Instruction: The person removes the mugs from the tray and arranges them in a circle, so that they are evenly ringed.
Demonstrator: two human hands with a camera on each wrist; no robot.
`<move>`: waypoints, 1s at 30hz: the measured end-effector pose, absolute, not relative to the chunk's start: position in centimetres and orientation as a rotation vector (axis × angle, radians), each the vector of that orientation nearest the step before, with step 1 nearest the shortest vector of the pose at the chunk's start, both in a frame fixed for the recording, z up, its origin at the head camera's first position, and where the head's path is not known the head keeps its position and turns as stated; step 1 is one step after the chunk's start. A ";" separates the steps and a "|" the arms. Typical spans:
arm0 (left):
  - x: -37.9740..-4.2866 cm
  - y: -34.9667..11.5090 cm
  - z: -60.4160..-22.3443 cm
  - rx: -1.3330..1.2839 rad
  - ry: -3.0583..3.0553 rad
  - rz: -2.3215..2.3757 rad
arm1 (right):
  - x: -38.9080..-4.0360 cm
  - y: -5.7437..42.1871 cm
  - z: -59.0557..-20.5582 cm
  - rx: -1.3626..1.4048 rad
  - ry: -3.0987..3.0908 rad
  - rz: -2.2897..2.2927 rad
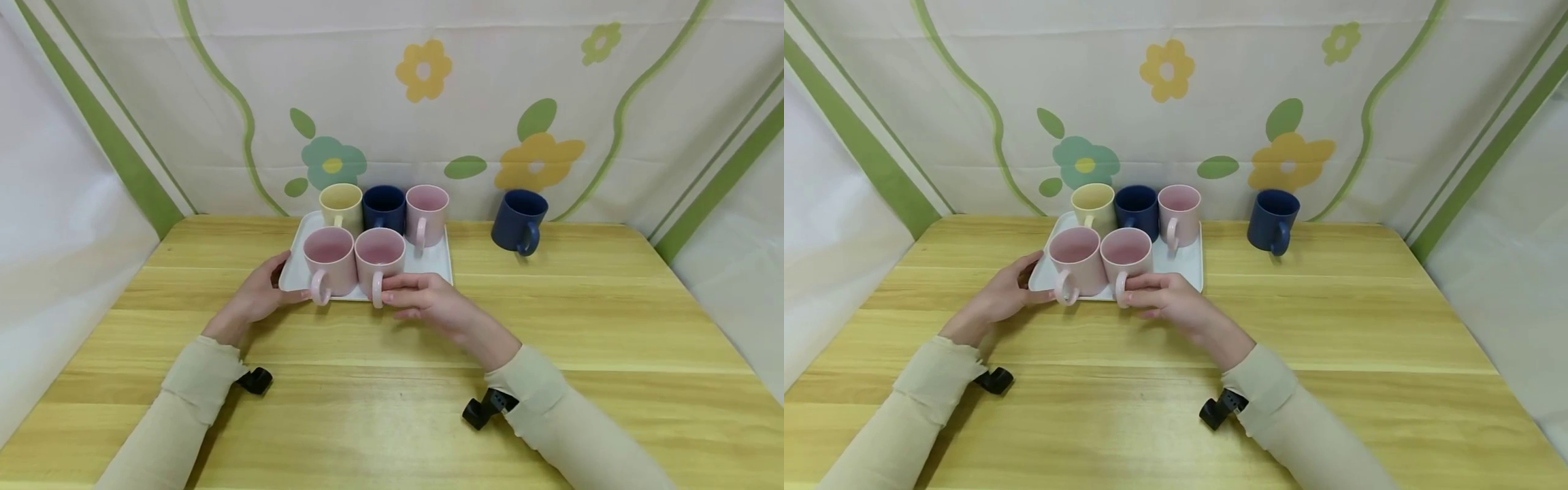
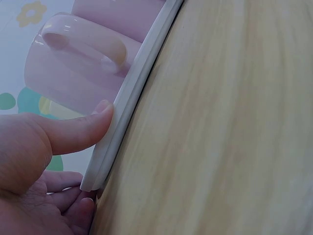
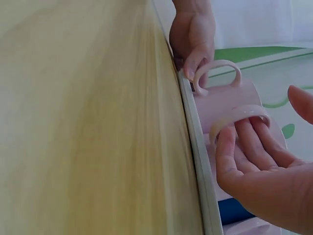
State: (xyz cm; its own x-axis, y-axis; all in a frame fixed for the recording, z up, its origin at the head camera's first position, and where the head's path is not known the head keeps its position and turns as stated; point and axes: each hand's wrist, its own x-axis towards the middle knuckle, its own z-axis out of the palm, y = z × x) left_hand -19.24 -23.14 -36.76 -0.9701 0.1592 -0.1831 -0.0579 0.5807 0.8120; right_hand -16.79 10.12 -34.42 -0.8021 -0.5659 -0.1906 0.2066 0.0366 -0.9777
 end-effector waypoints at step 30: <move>-19.5 -23.3 -37.1 0.117 2.589 1.337 | -17.7 10.4 -35.4 -0.206 1.602 -2.018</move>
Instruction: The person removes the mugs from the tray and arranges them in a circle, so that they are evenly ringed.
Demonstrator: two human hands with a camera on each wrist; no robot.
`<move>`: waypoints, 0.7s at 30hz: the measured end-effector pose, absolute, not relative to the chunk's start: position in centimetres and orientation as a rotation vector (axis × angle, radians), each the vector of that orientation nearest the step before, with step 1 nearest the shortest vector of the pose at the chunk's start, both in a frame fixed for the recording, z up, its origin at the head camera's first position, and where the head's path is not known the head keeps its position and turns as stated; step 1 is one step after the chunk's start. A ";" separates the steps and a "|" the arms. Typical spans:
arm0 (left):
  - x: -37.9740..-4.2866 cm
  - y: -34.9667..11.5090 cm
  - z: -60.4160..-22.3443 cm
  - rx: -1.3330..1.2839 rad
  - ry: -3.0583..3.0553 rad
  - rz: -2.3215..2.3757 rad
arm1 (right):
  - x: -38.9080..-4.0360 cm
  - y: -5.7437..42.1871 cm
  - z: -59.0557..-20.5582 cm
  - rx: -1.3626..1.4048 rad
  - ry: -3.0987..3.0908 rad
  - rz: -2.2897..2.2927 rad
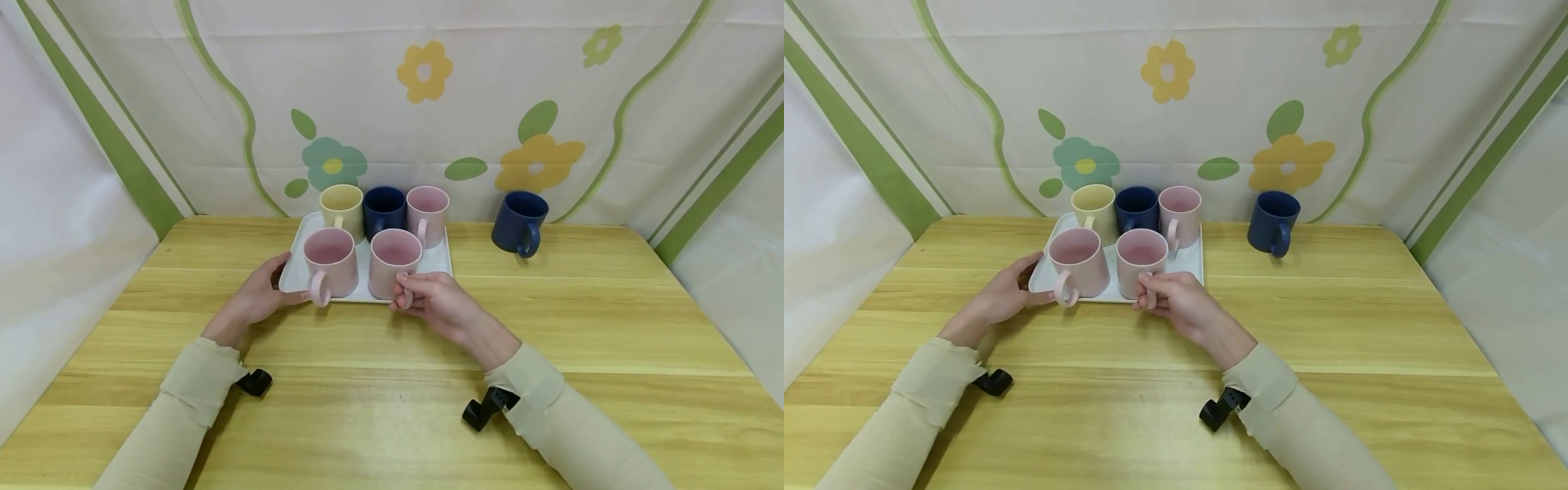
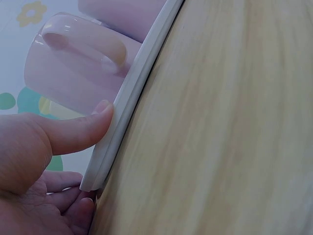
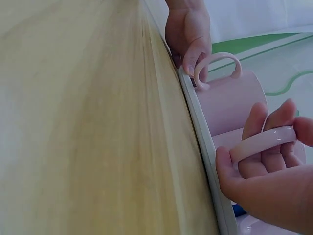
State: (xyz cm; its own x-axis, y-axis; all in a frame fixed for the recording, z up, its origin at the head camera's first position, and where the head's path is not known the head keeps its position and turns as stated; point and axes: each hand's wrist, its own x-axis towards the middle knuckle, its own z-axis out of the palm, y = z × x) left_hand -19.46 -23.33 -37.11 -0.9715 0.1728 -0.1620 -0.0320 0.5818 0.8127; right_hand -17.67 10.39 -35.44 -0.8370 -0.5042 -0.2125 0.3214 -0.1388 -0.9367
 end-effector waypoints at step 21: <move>-19.3 -23.2 -36.9 0.097 2.597 1.317 | -16.5 9.9 -34.0 0.006 1.589 -2.193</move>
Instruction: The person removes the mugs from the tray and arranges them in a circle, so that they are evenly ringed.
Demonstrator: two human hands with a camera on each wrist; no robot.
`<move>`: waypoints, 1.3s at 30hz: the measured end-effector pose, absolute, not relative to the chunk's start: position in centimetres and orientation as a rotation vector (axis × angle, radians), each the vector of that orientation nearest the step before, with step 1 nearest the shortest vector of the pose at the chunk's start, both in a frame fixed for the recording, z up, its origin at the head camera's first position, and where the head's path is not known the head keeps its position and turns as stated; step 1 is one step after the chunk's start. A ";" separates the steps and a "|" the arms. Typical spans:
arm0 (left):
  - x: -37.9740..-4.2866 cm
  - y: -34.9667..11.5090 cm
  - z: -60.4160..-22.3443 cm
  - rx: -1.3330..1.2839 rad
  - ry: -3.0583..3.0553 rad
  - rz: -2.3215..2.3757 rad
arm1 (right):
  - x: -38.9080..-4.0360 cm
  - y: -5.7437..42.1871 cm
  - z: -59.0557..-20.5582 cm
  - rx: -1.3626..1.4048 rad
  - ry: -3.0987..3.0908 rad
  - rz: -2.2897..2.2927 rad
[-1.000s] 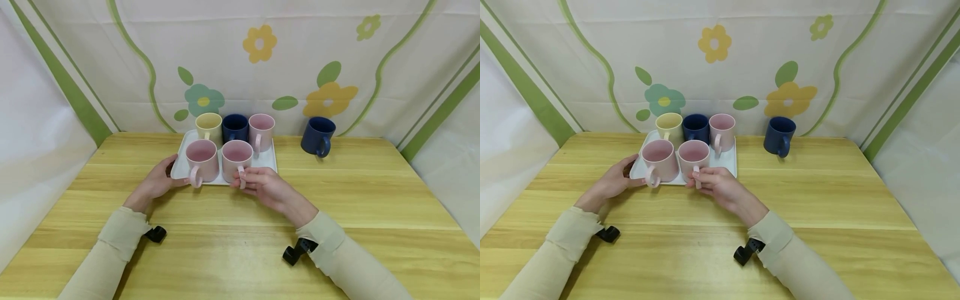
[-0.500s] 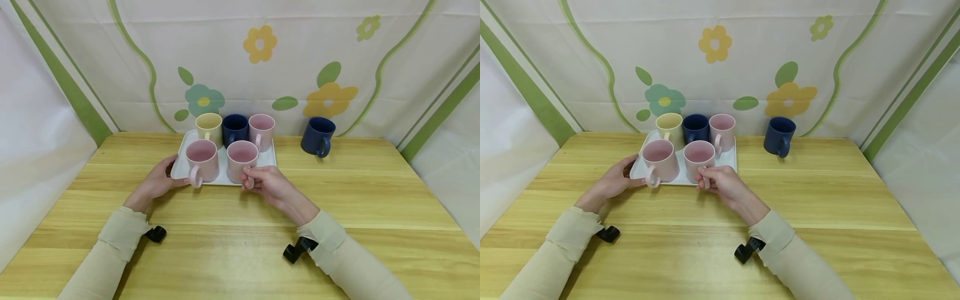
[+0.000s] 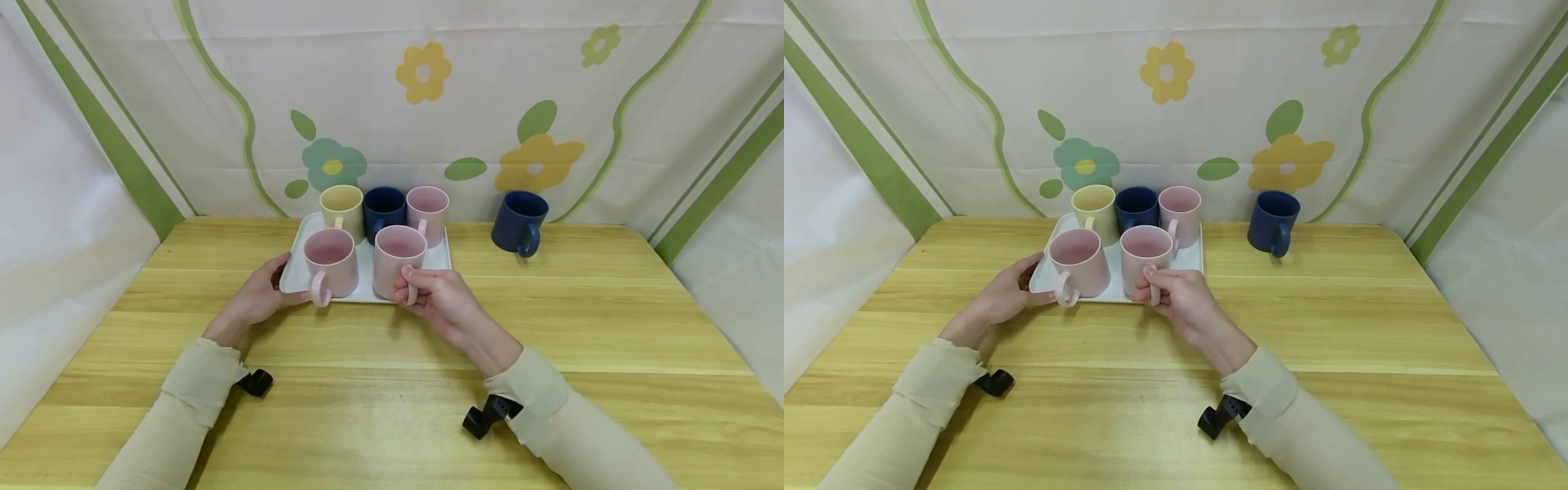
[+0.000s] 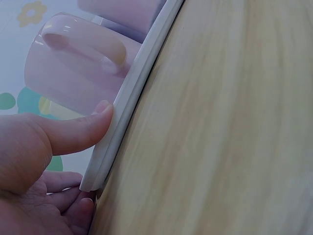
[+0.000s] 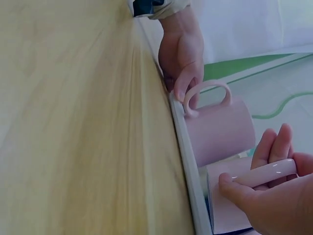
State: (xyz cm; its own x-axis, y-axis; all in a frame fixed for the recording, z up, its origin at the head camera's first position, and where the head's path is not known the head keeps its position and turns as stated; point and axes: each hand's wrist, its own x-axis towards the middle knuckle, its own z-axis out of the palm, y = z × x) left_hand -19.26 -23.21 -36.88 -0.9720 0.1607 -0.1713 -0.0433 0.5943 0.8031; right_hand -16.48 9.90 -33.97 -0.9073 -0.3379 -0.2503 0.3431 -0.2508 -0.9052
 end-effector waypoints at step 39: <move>-19.3 -23.2 -37.1 0.111 2.593 1.339 | -16.6 12.2 -31.6 0.189 1.842 -2.703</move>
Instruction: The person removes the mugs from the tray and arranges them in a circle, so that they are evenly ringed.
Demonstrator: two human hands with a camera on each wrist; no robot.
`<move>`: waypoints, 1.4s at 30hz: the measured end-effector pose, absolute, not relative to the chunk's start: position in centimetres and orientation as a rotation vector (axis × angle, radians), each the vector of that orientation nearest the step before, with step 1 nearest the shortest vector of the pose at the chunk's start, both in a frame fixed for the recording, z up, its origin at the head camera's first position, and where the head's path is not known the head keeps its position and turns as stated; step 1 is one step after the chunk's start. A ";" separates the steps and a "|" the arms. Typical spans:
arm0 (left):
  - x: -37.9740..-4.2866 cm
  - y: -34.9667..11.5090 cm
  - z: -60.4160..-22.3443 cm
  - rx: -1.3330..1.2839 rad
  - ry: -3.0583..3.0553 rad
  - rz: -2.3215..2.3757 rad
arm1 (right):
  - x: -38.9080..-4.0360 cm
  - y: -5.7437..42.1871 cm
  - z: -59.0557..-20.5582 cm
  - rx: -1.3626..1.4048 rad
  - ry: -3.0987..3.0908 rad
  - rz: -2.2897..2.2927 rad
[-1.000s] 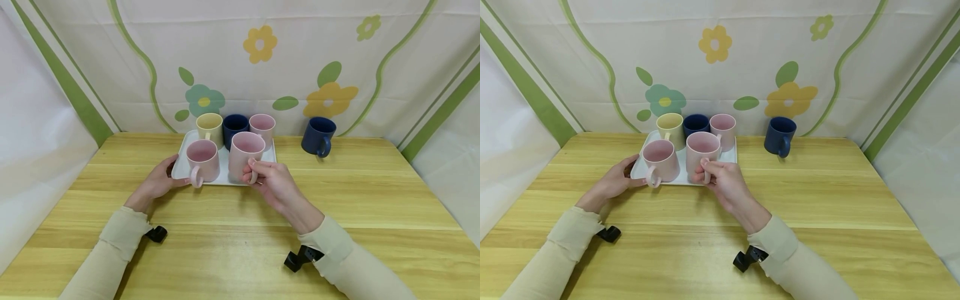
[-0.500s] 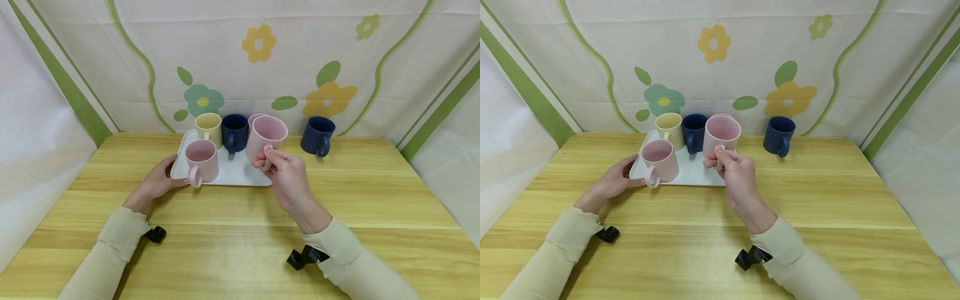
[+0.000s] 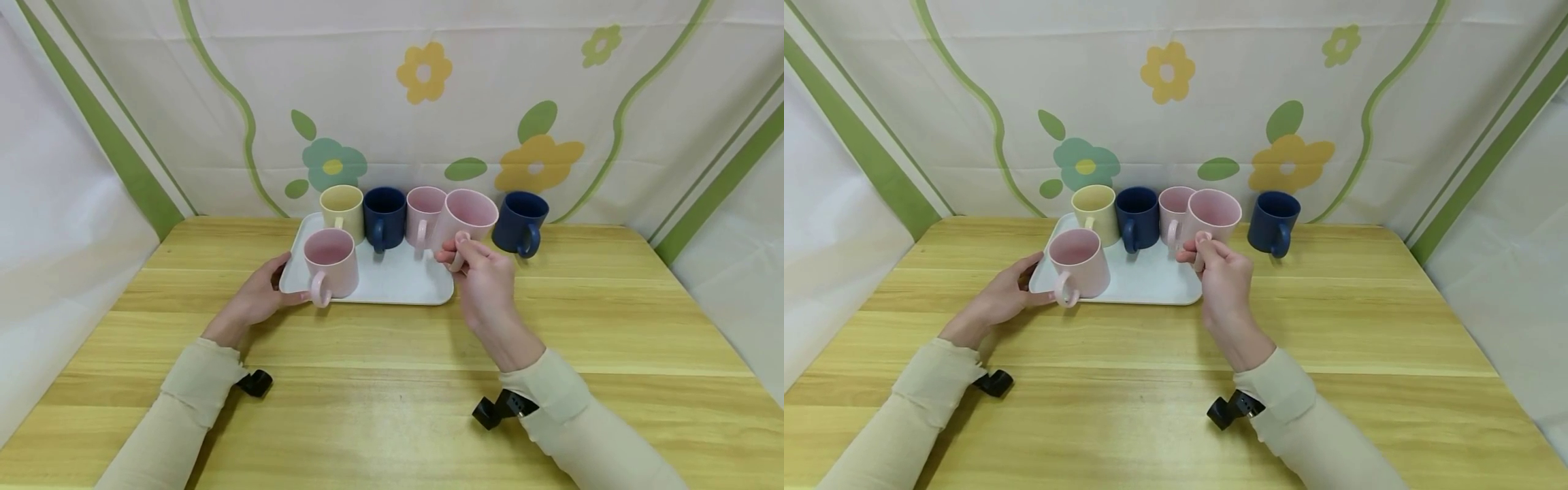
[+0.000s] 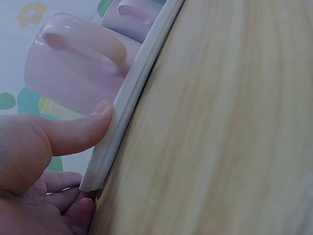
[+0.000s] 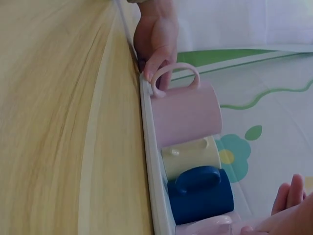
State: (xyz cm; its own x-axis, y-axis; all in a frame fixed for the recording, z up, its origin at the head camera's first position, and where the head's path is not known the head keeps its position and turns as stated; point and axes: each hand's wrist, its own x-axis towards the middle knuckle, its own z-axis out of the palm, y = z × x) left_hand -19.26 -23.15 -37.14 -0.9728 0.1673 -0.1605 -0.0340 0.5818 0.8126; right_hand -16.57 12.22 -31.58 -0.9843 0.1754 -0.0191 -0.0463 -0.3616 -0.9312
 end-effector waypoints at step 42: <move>-19.2 -22.9 -37.1 0.103 2.574 1.356 | -20.2 15.6 -34.9 -0.522 -1.863 2.374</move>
State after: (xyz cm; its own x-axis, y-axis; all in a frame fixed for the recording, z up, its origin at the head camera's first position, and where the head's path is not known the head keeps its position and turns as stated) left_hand -19.20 -22.89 -37.07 -0.9712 0.1681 -0.1690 -0.0443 0.5692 0.8210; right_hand -20.23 15.65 -34.91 -0.9389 0.2686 -0.2153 0.1453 -0.2579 -0.9552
